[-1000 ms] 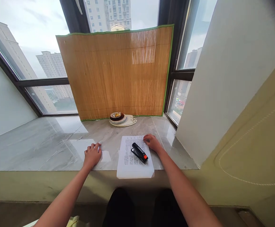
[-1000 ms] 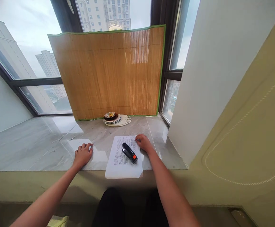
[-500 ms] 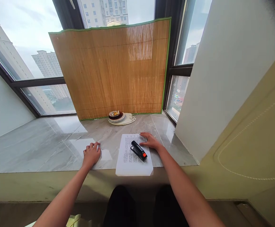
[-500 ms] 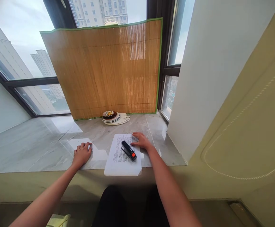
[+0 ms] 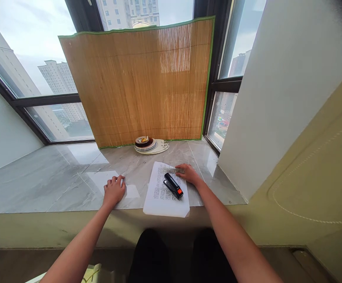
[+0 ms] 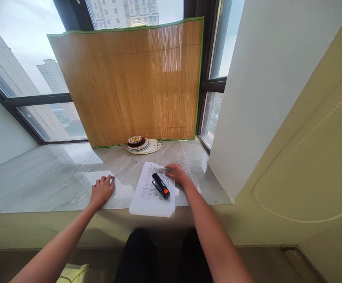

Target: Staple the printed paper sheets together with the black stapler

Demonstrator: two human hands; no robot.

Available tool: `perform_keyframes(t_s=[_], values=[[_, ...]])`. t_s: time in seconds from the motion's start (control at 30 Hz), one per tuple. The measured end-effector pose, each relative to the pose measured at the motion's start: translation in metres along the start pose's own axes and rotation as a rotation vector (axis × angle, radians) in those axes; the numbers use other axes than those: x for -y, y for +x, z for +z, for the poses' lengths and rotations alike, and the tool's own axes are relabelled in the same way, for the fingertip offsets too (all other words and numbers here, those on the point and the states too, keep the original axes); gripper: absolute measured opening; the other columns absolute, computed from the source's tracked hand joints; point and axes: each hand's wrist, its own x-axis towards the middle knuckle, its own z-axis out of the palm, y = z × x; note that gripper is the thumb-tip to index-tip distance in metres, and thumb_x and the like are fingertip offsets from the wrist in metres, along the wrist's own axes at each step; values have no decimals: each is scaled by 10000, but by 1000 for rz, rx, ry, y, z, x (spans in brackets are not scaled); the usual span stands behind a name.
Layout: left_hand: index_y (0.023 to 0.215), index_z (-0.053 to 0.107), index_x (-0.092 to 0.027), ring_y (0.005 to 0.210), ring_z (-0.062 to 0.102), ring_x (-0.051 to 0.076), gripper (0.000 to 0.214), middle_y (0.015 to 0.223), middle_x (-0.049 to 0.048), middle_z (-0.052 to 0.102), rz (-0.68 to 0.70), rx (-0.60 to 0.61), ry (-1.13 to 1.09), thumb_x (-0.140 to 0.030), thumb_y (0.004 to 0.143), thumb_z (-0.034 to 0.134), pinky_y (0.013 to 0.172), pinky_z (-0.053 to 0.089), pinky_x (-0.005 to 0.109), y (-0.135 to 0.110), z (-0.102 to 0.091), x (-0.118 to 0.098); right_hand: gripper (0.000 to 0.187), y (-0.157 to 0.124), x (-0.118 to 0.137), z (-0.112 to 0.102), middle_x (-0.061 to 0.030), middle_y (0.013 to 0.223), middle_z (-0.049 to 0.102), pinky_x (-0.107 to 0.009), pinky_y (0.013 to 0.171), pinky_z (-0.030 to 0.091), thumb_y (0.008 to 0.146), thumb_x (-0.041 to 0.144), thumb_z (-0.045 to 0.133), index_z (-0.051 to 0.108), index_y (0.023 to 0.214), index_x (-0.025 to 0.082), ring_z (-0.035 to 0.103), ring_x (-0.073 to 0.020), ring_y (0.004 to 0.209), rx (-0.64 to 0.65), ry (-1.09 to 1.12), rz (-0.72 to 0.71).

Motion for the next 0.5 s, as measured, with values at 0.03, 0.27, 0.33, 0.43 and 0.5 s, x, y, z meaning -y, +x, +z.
perform_keyframes(t_s=[0.03, 0.27, 0.33, 0.43, 0.5], values=[[1306, 592, -228, 1125, 530, 332, 379, 1246, 141, 598, -1, -3, -1, -306, 993, 392, 897, 430, 463, 0, 0, 0, 267, 0, 1, -1, -76, 1125, 769, -428, 1022, 486, 842, 279, 747, 777, 1105, 238, 693, -278, 1077, -15, 6, 0], [1298, 594, -221, 1117, 537, 332, 373, 1236, 142, 602, 7, -14, -4, -299, 990, 399, 883, 434, 462, 1, 2, 1, 110, 0, 8, -5, -34, 912, 803, -356, 861, 544, 806, 240, 739, 814, 885, 253, 739, -241, 852, -96, 92, -16], [1299, 593, -220, 1116, 538, 333, 373, 1234, 141, 603, 9, -19, -3, -297, 988, 401, 880, 435, 462, 1, 2, 1, 88, 0, 9, -6, -39, 867, 802, -343, 812, 548, 795, 249, 745, 812, 851, 247, 737, -236, 808, -124, 115, -10], [1297, 594, -219, 1109, 540, 335, 372, 1232, 142, 604, 12, -26, 4, -296, 985, 406, 873, 438, 459, 0, 2, 1, 74, -1, 11, -7, -39, 833, 799, -337, 782, 547, 785, 254, 747, 807, 825, 243, 732, -231, 773, -144, 140, -3], [1294, 595, -222, 1107, 541, 334, 370, 1231, 140, 605, 12, -26, 7, -300, 985, 408, 871, 439, 456, 0, 2, 1, 79, -1, 11, -7, -34, 833, 800, -333, 779, 549, 789, 243, 734, 804, 827, 242, 734, -227, 769, -137, 154, -6]])
